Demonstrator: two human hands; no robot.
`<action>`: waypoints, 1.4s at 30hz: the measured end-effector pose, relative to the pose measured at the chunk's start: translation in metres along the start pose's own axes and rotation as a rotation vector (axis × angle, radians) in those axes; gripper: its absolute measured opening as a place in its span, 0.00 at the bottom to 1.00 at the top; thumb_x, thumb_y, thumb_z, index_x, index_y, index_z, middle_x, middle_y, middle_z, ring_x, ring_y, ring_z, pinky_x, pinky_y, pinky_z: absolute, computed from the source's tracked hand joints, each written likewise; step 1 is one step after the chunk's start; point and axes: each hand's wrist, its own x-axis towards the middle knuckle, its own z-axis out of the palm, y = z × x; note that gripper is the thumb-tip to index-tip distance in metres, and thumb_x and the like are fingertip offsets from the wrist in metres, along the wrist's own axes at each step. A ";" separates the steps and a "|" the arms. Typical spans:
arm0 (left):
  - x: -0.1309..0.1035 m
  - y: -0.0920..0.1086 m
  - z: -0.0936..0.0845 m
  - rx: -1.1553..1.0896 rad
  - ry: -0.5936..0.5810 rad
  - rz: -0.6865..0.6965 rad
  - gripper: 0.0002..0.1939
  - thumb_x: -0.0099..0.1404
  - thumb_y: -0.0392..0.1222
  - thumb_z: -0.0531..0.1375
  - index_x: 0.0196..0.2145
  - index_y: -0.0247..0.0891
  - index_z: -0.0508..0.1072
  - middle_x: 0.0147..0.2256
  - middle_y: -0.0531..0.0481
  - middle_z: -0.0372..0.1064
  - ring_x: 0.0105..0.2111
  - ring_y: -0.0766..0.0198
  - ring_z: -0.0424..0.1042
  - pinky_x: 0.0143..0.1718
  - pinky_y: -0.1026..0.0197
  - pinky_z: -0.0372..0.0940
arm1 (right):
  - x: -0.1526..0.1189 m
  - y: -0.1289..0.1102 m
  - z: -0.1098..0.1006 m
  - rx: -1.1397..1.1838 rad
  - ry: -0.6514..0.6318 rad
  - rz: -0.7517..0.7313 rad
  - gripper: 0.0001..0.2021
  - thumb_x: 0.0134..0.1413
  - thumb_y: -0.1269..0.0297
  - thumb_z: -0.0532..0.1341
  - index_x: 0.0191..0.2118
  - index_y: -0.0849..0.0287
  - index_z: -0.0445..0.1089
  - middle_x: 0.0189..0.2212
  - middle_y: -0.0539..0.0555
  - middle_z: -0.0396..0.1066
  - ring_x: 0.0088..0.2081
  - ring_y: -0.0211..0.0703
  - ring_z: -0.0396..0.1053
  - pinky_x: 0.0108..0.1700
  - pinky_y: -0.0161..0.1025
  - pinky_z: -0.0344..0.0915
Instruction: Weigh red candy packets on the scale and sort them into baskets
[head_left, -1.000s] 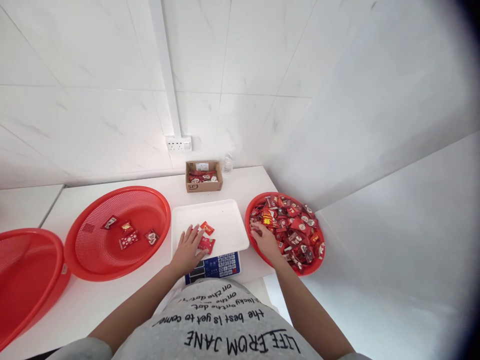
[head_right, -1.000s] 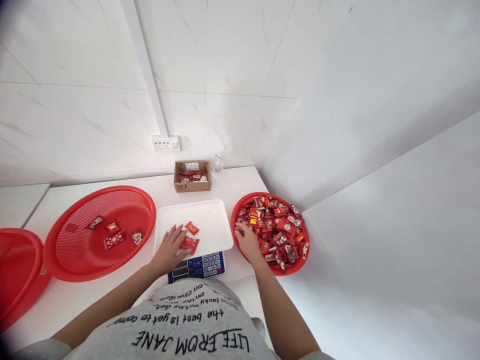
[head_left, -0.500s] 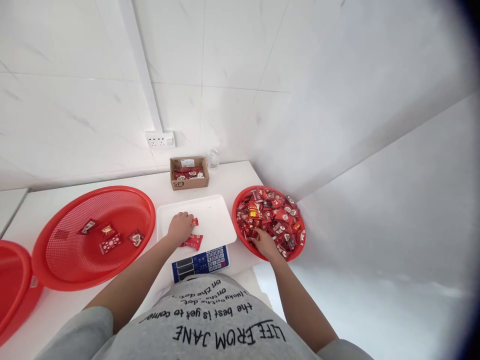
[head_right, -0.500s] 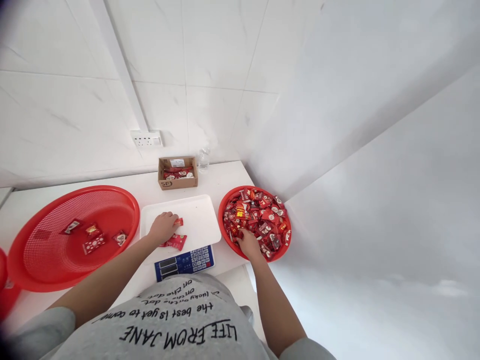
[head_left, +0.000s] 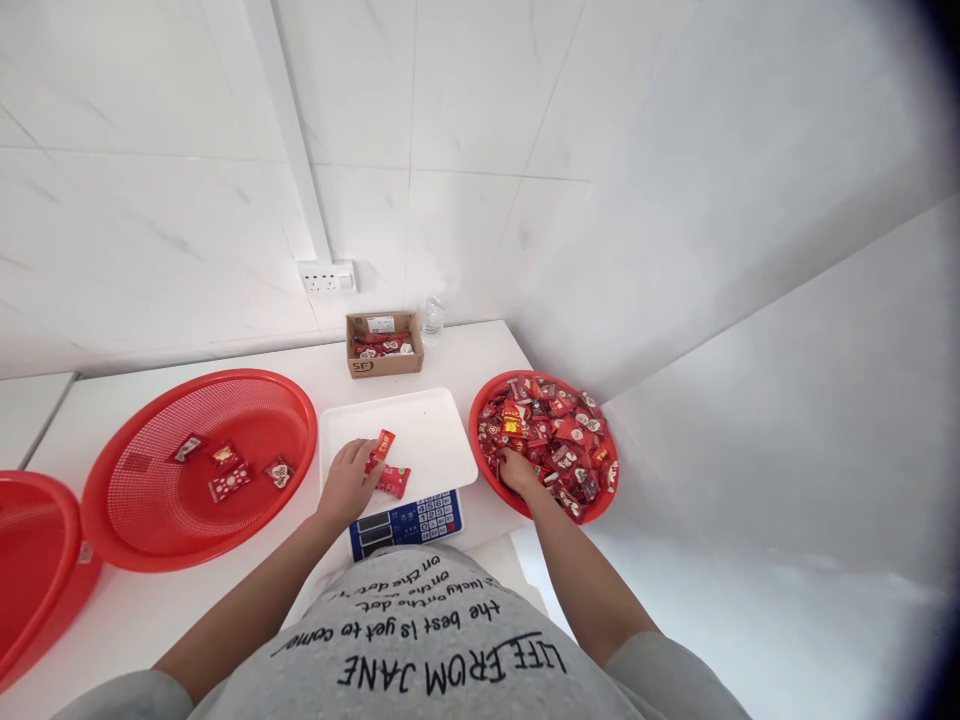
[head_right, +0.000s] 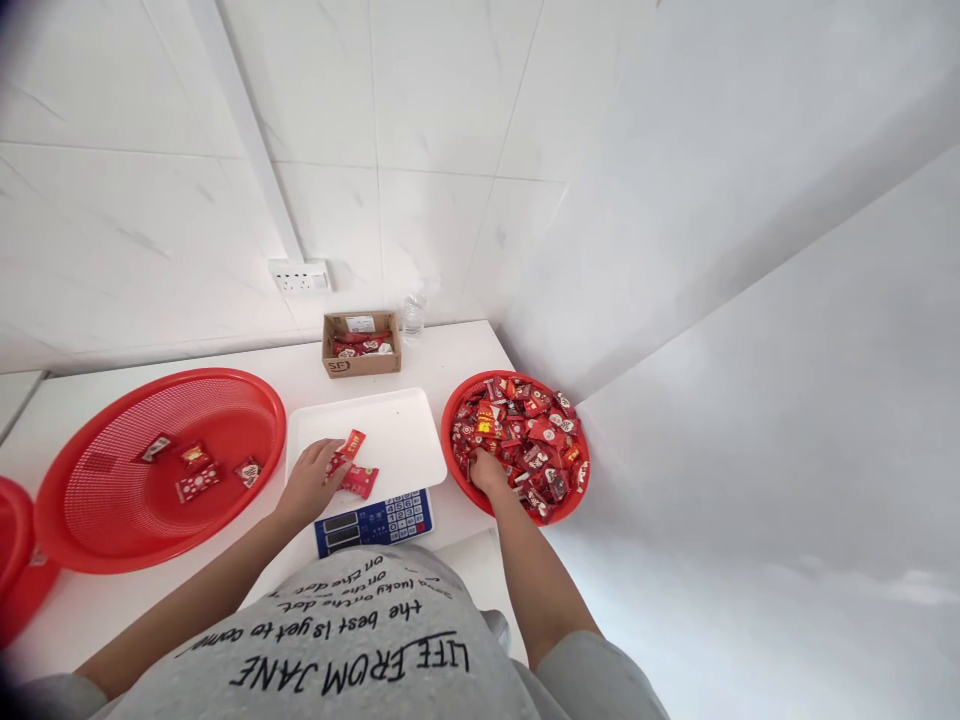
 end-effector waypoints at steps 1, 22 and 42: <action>-0.006 -0.002 -0.002 -0.015 0.022 -0.012 0.20 0.64 0.45 0.48 0.52 0.37 0.63 0.50 0.42 0.63 0.52 0.54 0.60 0.54 0.49 0.56 | -0.002 0.002 -0.002 0.017 -0.005 -0.009 0.15 0.55 0.68 0.50 0.44 0.60 0.69 0.41 0.57 0.72 0.40 0.43 0.70 0.42 0.36 0.62; -0.045 -0.005 -0.006 -0.128 0.014 -0.149 0.22 0.64 0.49 0.49 0.54 0.39 0.60 0.56 0.40 0.55 0.57 0.52 0.55 0.55 0.46 0.56 | -0.040 -0.025 -0.036 0.070 0.217 -0.137 0.16 0.57 0.58 0.49 0.42 0.59 0.68 0.39 0.57 0.72 0.41 0.45 0.68 0.43 0.37 0.61; -0.027 0.007 0.024 0.100 -0.156 -0.081 0.30 0.63 0.50 0.50 0.61 0.40 0.52 0.64 0.41 0.41 0.63 0.47 0.37 0.58 0.39 0.42 | -0.040 -0.017 0.025 0.149 0.449 -0.436 0.19 0.53 0.60 0.52 0.48 0.62 0.66 0.49 0.63 0.65 0.52 0.51 0.60 0.55 0.51 0.57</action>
